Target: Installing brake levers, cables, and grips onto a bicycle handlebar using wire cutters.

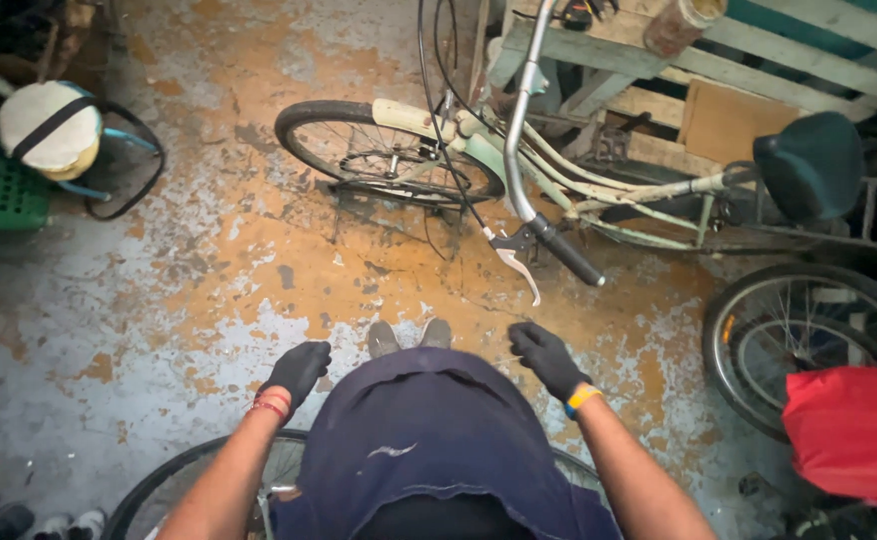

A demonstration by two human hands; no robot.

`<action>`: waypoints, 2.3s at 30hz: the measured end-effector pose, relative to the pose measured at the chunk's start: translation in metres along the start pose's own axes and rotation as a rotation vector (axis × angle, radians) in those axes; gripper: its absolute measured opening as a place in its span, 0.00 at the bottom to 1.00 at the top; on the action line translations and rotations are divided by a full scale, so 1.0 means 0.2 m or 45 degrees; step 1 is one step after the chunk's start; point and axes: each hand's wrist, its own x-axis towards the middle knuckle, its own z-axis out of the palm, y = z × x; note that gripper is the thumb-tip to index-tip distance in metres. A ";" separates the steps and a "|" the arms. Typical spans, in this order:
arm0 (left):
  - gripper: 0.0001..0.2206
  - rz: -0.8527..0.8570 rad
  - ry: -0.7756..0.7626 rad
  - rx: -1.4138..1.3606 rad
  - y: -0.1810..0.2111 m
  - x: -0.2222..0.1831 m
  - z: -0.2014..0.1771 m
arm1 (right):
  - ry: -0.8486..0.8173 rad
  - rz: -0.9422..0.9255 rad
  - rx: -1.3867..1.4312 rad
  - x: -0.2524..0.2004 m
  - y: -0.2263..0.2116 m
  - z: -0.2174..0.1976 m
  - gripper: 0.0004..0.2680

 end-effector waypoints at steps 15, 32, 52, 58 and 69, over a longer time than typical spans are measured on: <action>0.30 -0.210 0.088 -0.181 -0.25 0.30 -0.47 | -0.429 -0.146 -0.253 0.16 -0.37 0.61 0.14; 0.21 0.381 -0.005 0.198 0.75 0.85 -1.90 | -0.055 0.019 -0.011 0.13 -1.03 1.36 0.12; 0.20 1.475 -0.466 0.083 2.16 1.49 -1.78 | 0.675 -0.093 0.660 0.82 -1.56 1.41 0.13; 0.18 1.846 -0.688 0.370 2.16 1.53 -1.74 | 1.095 -0.410 1.126 0.96 -2.09 1.29 0.24; 0.23 2.210 -0.697 0.770 2.16 1.68 -1.44 | 1.962 -0.391 1.579 1.35 -1.99 1.26 0.04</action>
